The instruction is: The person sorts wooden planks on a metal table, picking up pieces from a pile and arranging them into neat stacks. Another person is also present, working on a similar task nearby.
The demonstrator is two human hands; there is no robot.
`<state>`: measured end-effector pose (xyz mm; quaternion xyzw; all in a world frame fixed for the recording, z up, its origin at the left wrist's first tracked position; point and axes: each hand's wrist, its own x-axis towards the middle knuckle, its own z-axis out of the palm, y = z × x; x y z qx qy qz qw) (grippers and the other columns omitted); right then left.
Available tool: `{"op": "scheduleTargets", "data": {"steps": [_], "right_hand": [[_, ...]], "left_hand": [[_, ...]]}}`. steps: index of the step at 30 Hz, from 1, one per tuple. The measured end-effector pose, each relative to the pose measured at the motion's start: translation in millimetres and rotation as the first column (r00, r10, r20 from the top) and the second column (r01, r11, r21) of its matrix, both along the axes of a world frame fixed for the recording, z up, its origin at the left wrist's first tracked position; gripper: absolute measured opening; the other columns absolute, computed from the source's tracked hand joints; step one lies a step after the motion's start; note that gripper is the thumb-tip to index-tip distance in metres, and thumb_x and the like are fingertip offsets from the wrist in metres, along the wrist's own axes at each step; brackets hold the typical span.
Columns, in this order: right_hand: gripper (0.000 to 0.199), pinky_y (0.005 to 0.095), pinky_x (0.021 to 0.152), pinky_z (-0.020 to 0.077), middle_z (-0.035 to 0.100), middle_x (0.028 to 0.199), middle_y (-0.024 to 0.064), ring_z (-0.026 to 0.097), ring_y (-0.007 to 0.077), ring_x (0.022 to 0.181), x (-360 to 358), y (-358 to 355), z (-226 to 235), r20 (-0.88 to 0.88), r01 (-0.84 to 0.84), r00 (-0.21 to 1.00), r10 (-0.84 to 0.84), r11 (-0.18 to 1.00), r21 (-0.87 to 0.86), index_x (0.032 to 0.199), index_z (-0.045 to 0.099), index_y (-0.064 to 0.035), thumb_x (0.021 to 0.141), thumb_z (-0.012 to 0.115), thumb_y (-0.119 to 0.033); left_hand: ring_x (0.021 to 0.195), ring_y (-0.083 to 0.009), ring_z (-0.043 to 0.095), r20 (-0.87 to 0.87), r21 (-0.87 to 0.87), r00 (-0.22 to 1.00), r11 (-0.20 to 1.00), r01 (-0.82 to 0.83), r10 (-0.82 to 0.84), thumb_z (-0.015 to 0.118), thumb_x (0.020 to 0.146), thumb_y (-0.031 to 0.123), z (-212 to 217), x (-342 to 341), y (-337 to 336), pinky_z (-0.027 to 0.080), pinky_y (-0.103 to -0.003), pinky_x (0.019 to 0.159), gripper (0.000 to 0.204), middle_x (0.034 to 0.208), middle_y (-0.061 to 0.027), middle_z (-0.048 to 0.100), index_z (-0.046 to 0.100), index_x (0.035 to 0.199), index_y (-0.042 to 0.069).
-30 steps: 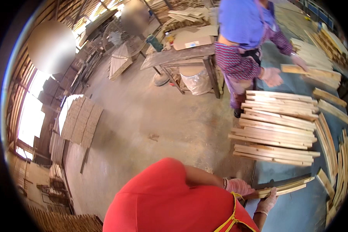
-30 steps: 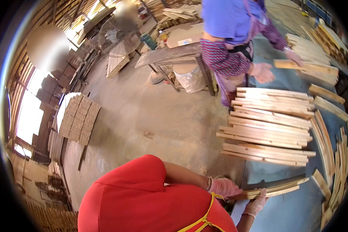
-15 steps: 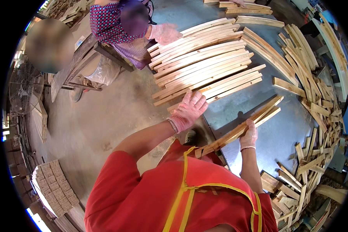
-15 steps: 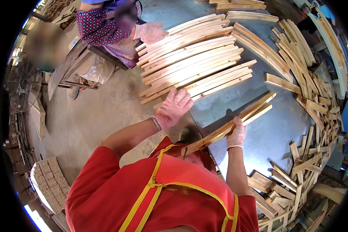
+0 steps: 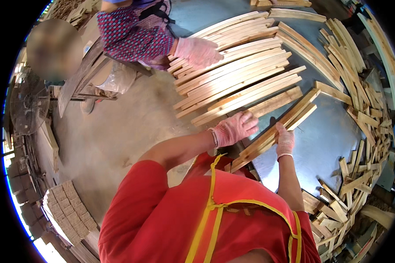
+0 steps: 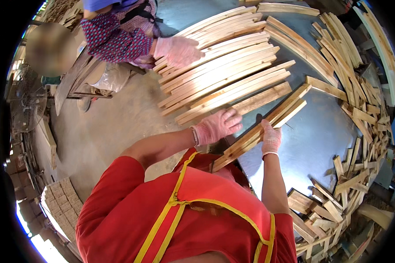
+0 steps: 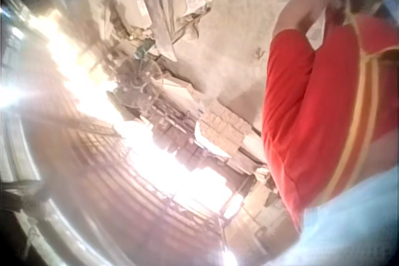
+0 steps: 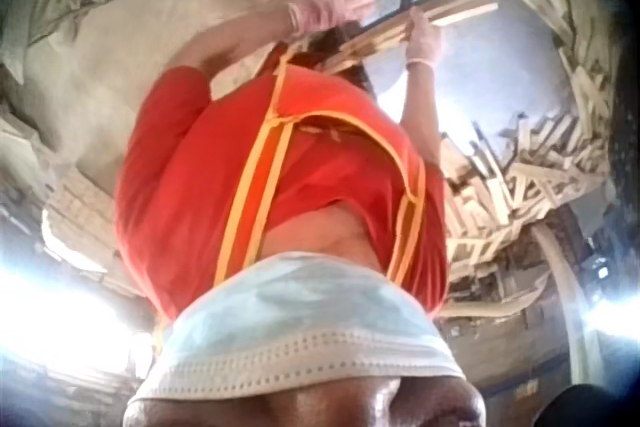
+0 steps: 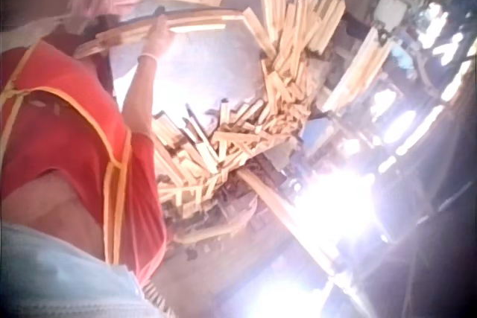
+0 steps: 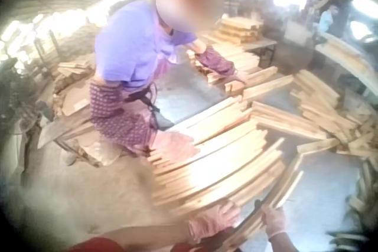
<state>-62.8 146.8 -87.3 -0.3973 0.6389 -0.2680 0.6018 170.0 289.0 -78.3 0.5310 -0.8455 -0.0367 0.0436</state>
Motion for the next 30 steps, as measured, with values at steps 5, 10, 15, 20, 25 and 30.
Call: {"op": "scheduleTargets", "data": {"steps": [5, 10, 15, 20, 25, 30], "right_hand": [[0.046, 0.0368, 0.082, 0.0555, 0.073, 0.109, 0.0063, 0.067, 0.0200, 0.092, -2.5, 2.3, 15.2, 0.002, -0.017, 1.000, 0.017, 0.999, 0.037, 0.129, 0.065, -0.0038, 0.088, 0.084, -0.013], [0.040, 0.0340, 0.067, 0.0525, 0.072, 0.096, 0.0027, 0.065, 0.0160, 0.078, 13.8, -4.9, 32.6, -0.071, -0.039, 0.997, 0.042, 0.998, 0.056, 0.121, 0.068, -0.0062, 0.089, 0.085, -0.022], [0.038, 0.0329, 0.059, 0.0509, 0.070, 0.090, 0.0058, 0.064, 0.0162, 0.070, 33.8, 4.2, 36.7, 0.004, 0.003, 1.000, -0.003, 1.000, 0.026, 0.119, 0.060, -0.0050, 0.090, 0.084, -0.013], [0.057, 0.0336, 0.073, 0.0566, 0.072, 0.110, 0.0072, 0.068, 0.0174, 0.091, 91.1, -0.7, 14.2, -0.190, -0.105, 0.976, 0.108, 0.994, 0.026, 0.138, 0.053, -0.0045, 0.090, 0.084, -0.014], [0.061, 0.0270, 0.070, 0.0522, 0.066, 0.106, 0.0011, 0.061, 0.0116, 0.084, 83.5, -1.8, 54.3, 0.402, -0.321, 0.881, 0.247, 0.939, 0.125, 0.148, 0.053, -0.0104, 0.094, 0.081, -0.016], [0.062, 0.0311, 0.076, 0.0585, 0.071, 0.114, 0.0058, 0.067, 0.0145, 0.085, 42.5, -22.2, 29.9, 0.250, -0.197, 0.952, 0.178, 0.979, 0.052, 0.153, 0.051, -0.0011, 0.098, 0.076, -0.015]], "left_hand": [[0.141, -0.0388, 0.049, 0.024, 0.029, 0.963, 0.963, -0.269, 0.269, 0.053, 0.098, 0.018, 12.7, -12.8, 6.8, 0.045, -0.048, 0.113, 0.051, 0.158, -0.0181, 0.047, 0.053, 0.150, 0.020], [0.135, -0.0378, 0.054, 0.089, -0.061, 0.994, 0.997, -0.052, 0.058, 0.056, 0.097, 0.018, 7.2, 40.7, 26.8, 0.050, -0.049, 0.106, 0.053, 0.156, -0.0183, 0.048, 0.055, 0.150, 0.023], [0.135, -0.0365, 0.055, -0.271, 0.048, 0.943, 0.981, -0.188, 0.194, 0.062, 0.088, 0.008, 93.5, 40.5, 31.6, 0.051, -0.049, 0.106, 0.057, 0.151, -0.0168, 0.052, 0.060, 0.144, 0.018], [0.121, -0.0362, 0.065, -0.382, -0.109, 0.879, 0.931, -0.348, 0.284, 0.062, 0.086, 0.005, 140.4, 85.1, -1.6, 0.057, -0.043, 0.095, 0.064, 0.143, -0.0167, 0.060, 0.056, 0.150, 0.013], [0.117, -0.0391, 0.069, -0.474, 0.266, 0.699, 0.844, -0.466, 0.535, 0.062, 0.089, 0.007, 141.8, 145.0, -10.7, 0.055, -0.044, 0.103, 0.055, 0.127, -0.0232, 0.070, 0.060, 0.144, 0.003], [0.118, -0.0366, 0.070, -0.477, 0.307, 0.639, 0.796, -0.522, 0.603, 0.066, 0.092, 0.012, 102.9, 194.3, 8.0, 0.057, -0.041, 0.101, 0.049, 0.127, -0.0209, 0.072, 0.064, 0.141, 0.007]]}}
